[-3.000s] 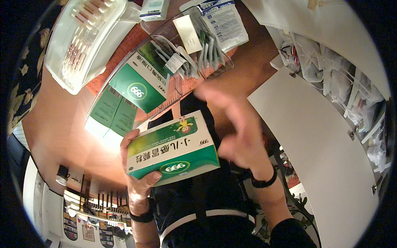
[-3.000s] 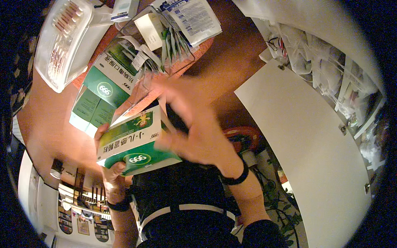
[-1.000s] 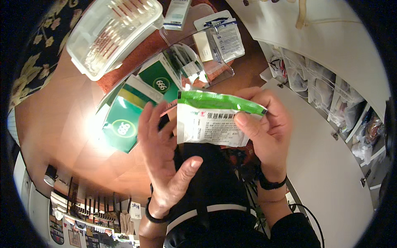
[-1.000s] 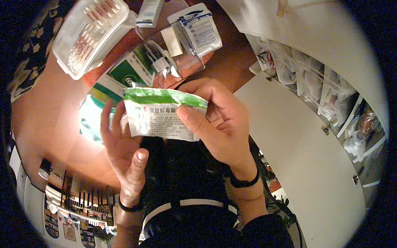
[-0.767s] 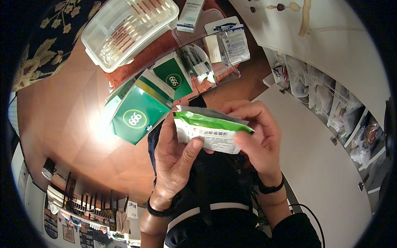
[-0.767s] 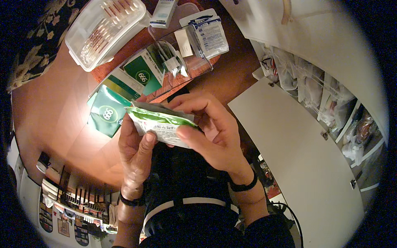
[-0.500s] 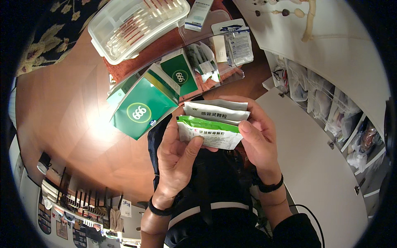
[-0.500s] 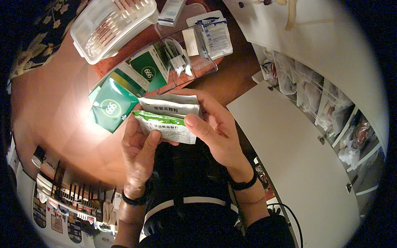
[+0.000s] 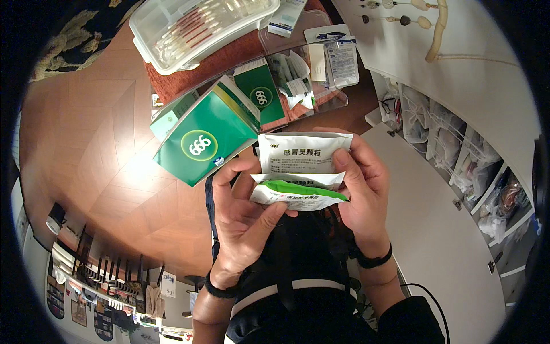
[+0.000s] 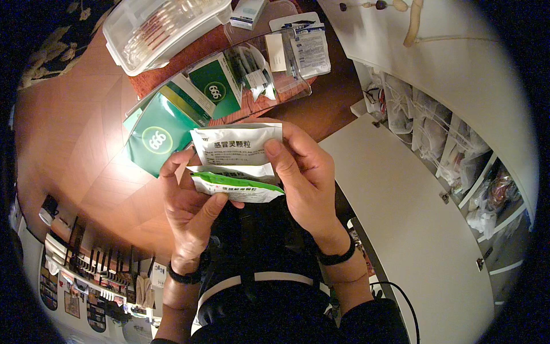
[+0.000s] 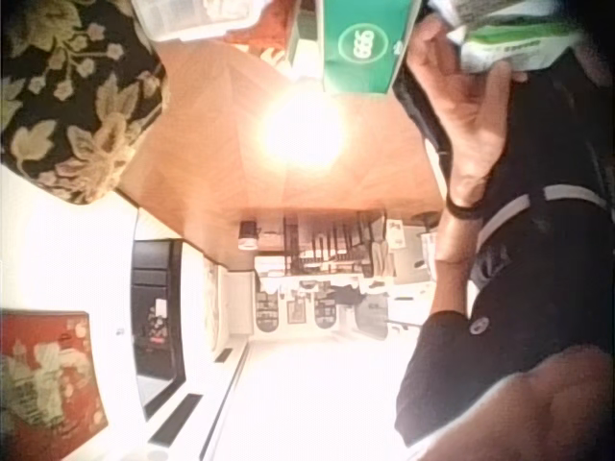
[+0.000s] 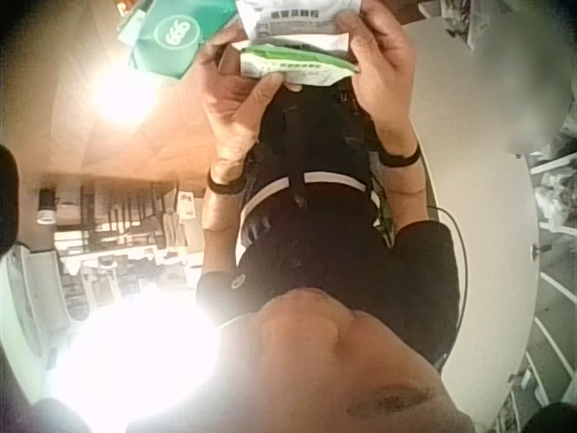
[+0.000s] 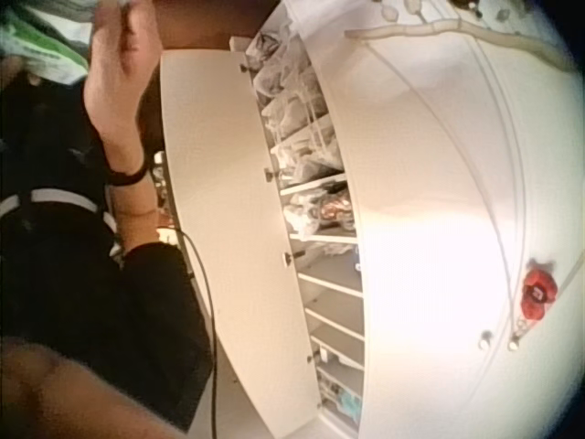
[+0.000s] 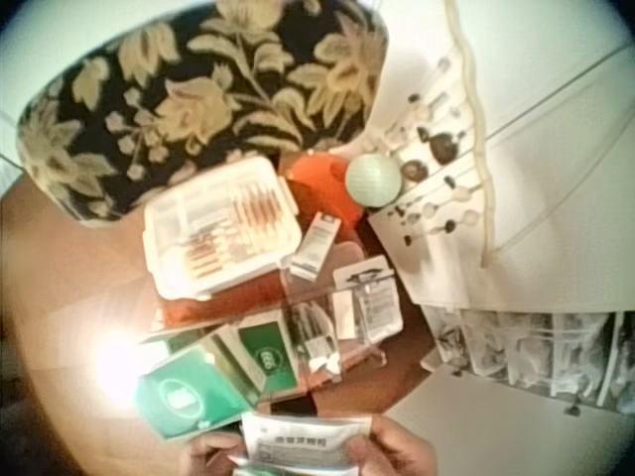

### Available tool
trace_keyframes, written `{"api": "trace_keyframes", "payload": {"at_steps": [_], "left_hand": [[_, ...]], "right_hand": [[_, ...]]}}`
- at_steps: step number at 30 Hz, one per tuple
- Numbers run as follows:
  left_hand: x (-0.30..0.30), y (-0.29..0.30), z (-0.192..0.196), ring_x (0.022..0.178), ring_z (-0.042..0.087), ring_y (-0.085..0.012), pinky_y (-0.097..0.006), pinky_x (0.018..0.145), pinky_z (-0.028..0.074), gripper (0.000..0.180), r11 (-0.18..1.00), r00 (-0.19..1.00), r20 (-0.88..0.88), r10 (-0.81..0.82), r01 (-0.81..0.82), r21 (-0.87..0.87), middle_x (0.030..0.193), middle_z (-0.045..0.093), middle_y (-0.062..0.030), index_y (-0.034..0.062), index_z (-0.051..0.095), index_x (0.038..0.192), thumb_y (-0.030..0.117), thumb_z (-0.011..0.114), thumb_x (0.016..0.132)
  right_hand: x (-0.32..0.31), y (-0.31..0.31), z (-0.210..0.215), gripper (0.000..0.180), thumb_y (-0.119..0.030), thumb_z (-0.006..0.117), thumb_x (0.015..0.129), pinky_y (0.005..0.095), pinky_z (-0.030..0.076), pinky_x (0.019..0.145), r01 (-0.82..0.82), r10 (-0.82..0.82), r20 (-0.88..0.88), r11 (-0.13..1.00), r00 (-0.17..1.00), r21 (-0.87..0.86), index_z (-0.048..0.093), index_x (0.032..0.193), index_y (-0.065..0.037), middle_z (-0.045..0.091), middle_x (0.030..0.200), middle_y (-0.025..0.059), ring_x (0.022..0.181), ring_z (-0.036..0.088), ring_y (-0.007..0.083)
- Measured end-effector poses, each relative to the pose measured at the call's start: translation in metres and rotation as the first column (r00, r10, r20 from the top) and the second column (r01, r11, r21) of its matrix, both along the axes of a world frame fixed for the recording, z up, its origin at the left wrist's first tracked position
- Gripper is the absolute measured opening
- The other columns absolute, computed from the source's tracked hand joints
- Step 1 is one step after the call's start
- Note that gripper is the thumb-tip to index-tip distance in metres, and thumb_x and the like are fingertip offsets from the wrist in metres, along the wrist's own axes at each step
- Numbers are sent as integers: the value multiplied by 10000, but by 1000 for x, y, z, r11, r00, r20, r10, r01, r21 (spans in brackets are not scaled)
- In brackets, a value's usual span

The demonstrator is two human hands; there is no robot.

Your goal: The person sorts and organizes medical supplies on a table. They open boxes of alcohol pads and green-labeled medicine packets, remove individual items, and place them into a white plastic container with compartments. The person also handles cotton swabs and other packaged items, arranging them on the table.

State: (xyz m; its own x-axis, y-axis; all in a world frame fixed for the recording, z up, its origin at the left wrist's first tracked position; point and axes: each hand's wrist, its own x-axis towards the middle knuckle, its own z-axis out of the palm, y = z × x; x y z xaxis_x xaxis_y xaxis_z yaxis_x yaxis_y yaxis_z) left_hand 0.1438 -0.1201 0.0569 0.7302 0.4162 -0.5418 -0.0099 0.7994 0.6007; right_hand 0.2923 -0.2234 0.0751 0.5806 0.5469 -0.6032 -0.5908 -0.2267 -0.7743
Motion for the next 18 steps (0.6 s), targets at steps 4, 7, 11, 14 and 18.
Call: {"api": "trace_keyframes", "payload": {"at_steps": [4, 7, 11, 14, 18], "left_hand": [[-5, -4, -2, 1142, 622, -260, -346, 852, 604, 575, 999, 1000, -14, 3, -2, 38, 1439, 429, -238, 35, 351, 1372, -129, 627, 895], [-9, -4, -5, 1132, 622, -239, -332, 841, 601, 499, 998, 1000, -3, -18, 18, 58, 1441, 432, -232, 14, 454, 1325, -125, 646, 886], [-15, -2, -8, 1192, 586, -226, -341, 946, 544, 453, 996, 998, -18, -54, 55, 75, 1436, 458, -199, 7, 559, 1272, -144, 666, 858], [-18, 1, -11, 1283, 523, -217, -356, 1067, 451, 516, 969, 990, -19, -143, 144, 202, 1425, 484, -169, 34, 567, 1313, -155, 668, 844], [-16, 2, -9, 1264, 531, -214, -325, 1024, 485, 510, 960, 987, -59, -150, 160, 229, 1396, 477, -145, 39, 537, 1344, -120, 656, 875]], "right_hand": [[-3, 2, 0, 326, -198, 541, 1051, 230, 490, 877, 15, -15, 48, 1000, 999, -14, 595, 1261, 45, 670, 1122, 68, 997, 604, 92], [-5, 1, -1, 312, -189, 552, 1045, 233, 491, 878, 29, -28, 64, 999, 998, -21, 596, 1245, 46, 674, 1115, 71, 993, 610, 96], [-4, -1, -2, 266, -144, 572, 1028, 245, 496, 884, -9, 10, 54, 1000, 998, -16, 596, 1219, 41, 677, 1116, 82, 1000, 627, 114], [-2, -3, 1, 222, -76, 557, 1018, 256, 501, 885, -80, 80, 3, 996, 997, -24, 593, 1206, 36, 681, 1113, 89, 1003, 640, 130], [-1, -2, 3, 484, -141, 671, 940, 317, 485, 972, -76, 87, -114, 992, 990, 97, 490, 1361, 17, 612, 1256, 149, 1163, 598, 196]]}}
